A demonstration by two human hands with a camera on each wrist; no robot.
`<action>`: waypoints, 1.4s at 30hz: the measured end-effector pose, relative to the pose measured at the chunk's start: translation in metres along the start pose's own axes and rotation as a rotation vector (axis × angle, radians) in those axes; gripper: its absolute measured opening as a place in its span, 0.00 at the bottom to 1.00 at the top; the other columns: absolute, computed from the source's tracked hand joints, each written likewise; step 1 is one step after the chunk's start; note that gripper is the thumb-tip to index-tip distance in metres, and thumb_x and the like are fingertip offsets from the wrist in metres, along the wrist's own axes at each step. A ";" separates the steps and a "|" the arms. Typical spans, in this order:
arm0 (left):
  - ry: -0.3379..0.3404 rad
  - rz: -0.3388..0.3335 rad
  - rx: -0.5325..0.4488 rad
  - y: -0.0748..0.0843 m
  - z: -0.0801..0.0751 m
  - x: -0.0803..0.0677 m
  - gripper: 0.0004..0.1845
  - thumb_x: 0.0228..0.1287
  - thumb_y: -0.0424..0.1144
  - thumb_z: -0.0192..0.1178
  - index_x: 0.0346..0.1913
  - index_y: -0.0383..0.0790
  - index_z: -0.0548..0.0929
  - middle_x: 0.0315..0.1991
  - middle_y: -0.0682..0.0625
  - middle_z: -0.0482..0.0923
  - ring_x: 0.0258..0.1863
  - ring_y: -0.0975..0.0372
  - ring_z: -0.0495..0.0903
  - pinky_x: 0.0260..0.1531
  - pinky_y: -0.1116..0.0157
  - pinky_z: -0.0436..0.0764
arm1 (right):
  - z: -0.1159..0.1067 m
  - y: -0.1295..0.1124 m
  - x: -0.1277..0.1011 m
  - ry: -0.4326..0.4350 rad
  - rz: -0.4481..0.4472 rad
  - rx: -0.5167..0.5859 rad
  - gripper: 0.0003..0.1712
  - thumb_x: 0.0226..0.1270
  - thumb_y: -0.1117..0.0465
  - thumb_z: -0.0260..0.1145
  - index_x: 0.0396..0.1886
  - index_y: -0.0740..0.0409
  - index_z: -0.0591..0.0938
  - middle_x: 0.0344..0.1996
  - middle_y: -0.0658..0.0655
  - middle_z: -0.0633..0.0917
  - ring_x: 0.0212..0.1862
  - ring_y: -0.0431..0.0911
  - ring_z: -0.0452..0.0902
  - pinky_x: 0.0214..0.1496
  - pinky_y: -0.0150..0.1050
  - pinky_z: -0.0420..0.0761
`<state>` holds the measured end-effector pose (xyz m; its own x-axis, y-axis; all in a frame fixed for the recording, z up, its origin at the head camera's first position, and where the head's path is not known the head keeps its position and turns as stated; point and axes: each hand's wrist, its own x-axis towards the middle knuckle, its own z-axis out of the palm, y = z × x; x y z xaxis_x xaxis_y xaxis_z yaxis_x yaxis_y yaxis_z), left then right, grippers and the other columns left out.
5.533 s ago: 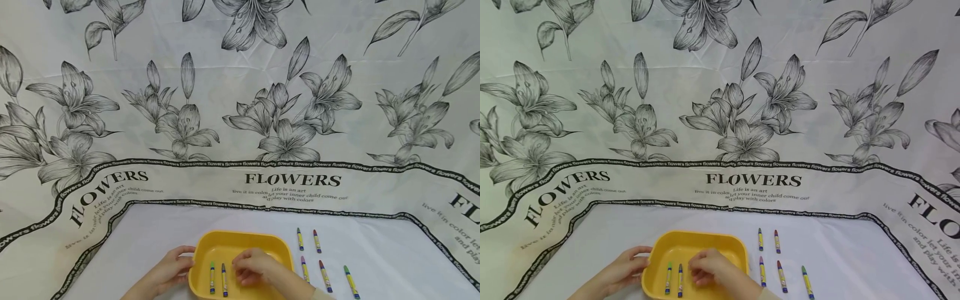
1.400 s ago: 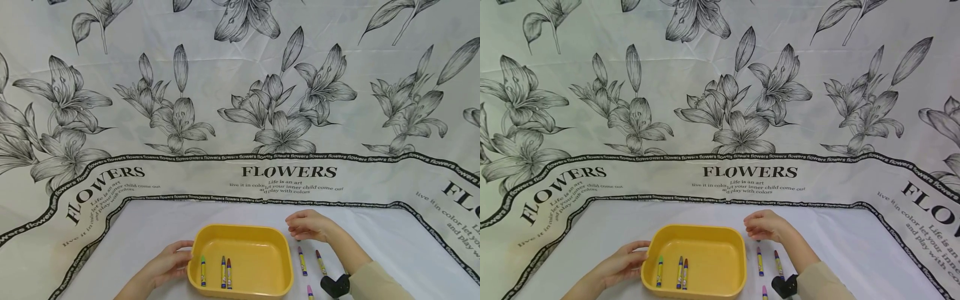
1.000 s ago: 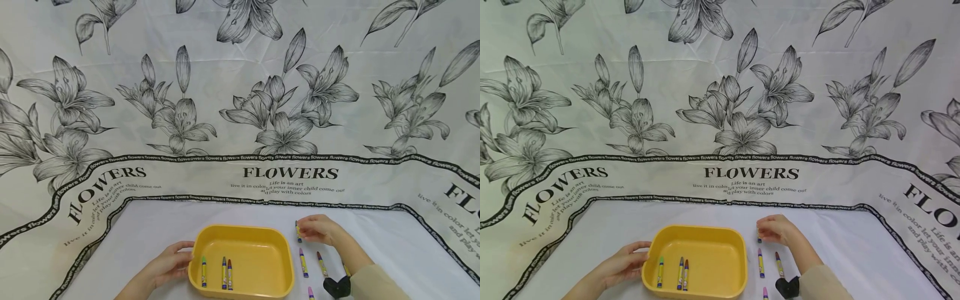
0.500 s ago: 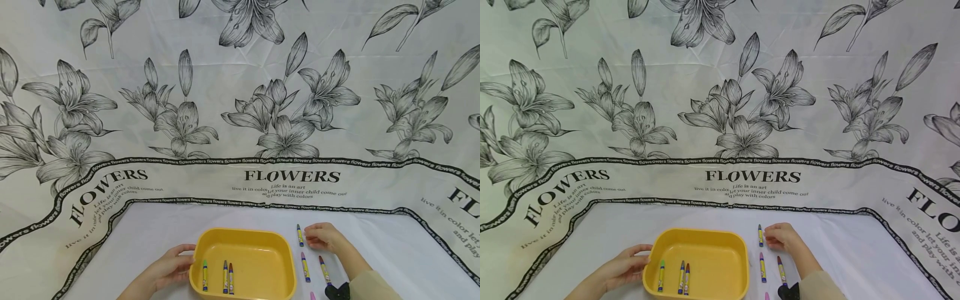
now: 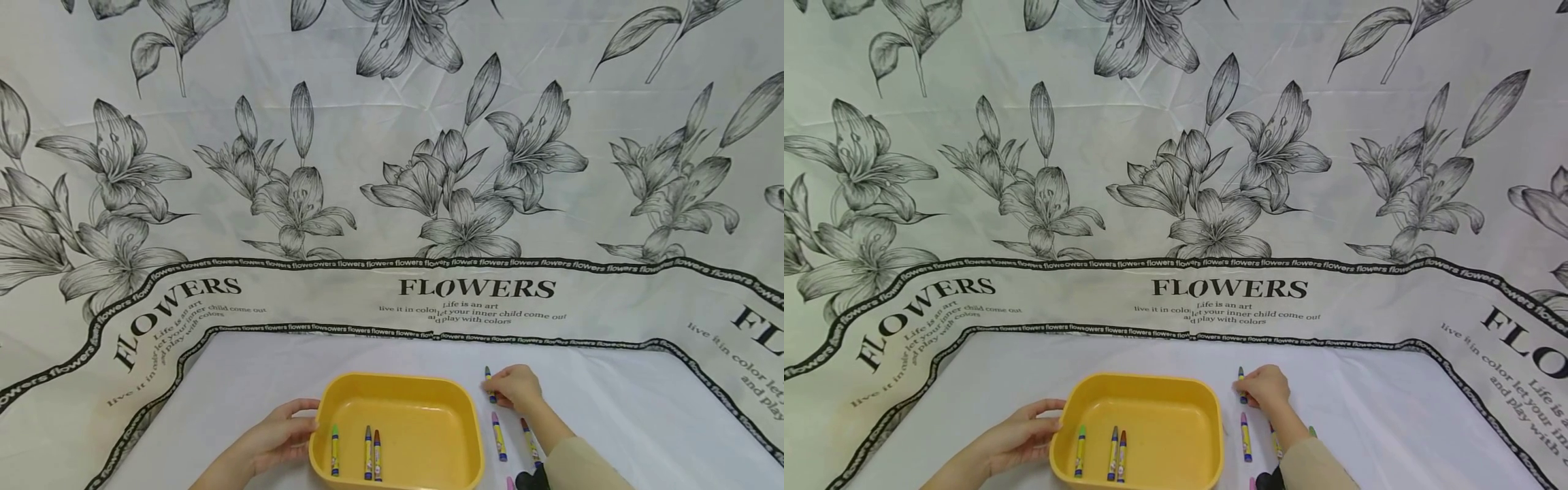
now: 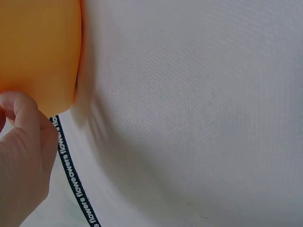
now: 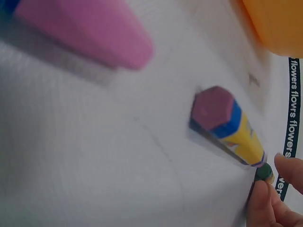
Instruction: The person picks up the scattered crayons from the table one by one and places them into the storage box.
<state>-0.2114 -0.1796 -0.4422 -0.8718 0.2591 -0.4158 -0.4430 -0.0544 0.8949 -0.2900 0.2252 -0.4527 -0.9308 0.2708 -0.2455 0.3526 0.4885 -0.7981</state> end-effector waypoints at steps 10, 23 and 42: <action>-0.008 0.005 0.006 -0.001 0.000 0.001 0.31 0.60 0.31 0.59 0.64 0.29 0.59 0.45 0.43 0.76 0.36 0.61 0.77 0.35 0.67 0.80 | 0.001 -0.006 -0.002 -0.067 -0.042 0.096 0.16 0.49 0.69 0.63 0.39 0.73 0.79 0.23 0.56 0.78 0.22 0.42 0.73 0.25 0.32 0.79; -0.011 0.008 0.025 0.003 0.001 -0.002 0.31 0.59 0.31 0.58 0.64 0.30 0.60 0.44 0.43 0.77 0.36 0.61 0.77 0.35 0.67 0.80 | -0.003 -0.038 -0.020 -0.318 -0.131 0.399 0.22 0.56 0.70 0.62 0.50 0.75 0.73 0.26 0.54 0.79 0.25 0.41 0.75 0.30 0.34 0.81; -0.031 0.029 0.032 0.002 0.000 -0.002 0.31 0.59 0.31 0.57 0.64 0.29 0.58 0.44 0.43 0.77 0.36 0.61 0.76 0.33 0.69 0.80 | 0.019 -0.060 -0.049 -0.533 -0.194 0.422 0.18 0.58 0.68 0.63 0.47 0.72 0.75 0.27 0.54 0.79 0.28 0.42 0.75 0.32 0.34 0.82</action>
<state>-0.2106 -0.1801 -0.4398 -0.8770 0.2872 -0.3852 -0.4105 -0.0312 0.9113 -0.2674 0.1672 -0.4036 -0.9313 -0.2848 -0.2270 0.2084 0.0944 -0.9735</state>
